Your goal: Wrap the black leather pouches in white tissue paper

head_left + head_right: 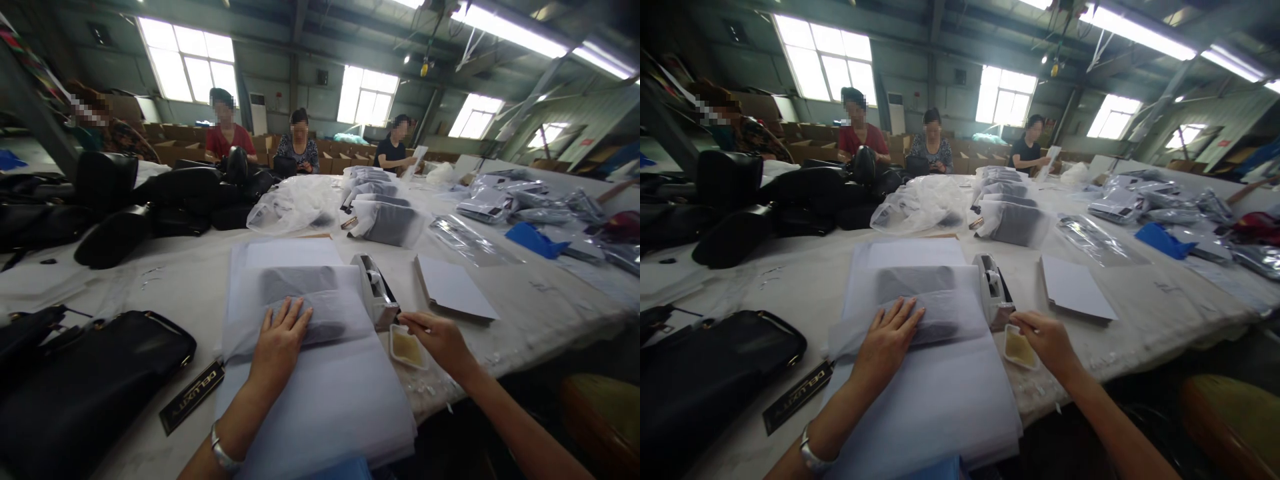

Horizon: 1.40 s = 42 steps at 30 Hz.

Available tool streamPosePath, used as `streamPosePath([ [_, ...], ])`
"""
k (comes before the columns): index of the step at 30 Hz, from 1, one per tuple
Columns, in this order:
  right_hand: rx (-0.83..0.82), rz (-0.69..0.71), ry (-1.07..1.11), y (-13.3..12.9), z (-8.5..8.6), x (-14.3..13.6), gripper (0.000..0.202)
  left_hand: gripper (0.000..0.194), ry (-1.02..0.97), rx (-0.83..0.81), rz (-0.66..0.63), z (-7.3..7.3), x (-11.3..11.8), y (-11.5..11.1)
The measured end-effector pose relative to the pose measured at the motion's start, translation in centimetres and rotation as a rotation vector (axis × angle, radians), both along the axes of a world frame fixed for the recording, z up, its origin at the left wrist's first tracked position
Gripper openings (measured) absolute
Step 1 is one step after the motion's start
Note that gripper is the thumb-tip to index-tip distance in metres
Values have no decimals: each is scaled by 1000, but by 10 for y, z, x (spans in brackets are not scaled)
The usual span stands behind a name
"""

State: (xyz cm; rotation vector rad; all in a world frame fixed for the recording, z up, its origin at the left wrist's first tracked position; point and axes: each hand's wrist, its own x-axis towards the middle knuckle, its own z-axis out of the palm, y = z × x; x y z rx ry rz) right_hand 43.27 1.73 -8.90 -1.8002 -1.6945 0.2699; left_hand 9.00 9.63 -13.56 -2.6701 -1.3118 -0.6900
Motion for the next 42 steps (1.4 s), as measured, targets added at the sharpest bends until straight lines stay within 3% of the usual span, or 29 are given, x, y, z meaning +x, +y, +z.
streamPosePath([
  [4,22,383,-172,21,32,-30,28,45,2,-9,3,1,0,0],
  [8,-8,605,-336,72,48,-70,31,43,49,-13,13,4,0,-1],
  [13,-90,717,-608,136,52,-108,23,43,48,-6,36,3,1,-3],
  [18,-207,710,-747,169,57,-122,23,44,19,-11,55,0,2,-4],
  [20,-211,670,-771,178,58,-121,35,44,15,-14,53,0,2,-4],
  [23,-213,470,-764,186,56,-109,52,43,14,-27,53,2,2,-4],
  [27,-172,191,-697,175,47,-74,29,43,16,-41,49,4,2,-4],
  [30,-89,16,-586,144,34,-38,32,43,14,-36,50,4,2,-5],
  [33,1,-138,-311,107,16,-8,35,43,17,-20,41,3,2,-5],
  [35,-50,-190,-115,87,4,3,36,44,21,-3,30,1,2,-4],
  [38,-166,-201,236,72,-10,3,42,45,30,16,25,0,1,-3],
  [42,-97,-227,677,66,-11,-13,44,43,57,21,31,3,0,-3],
])
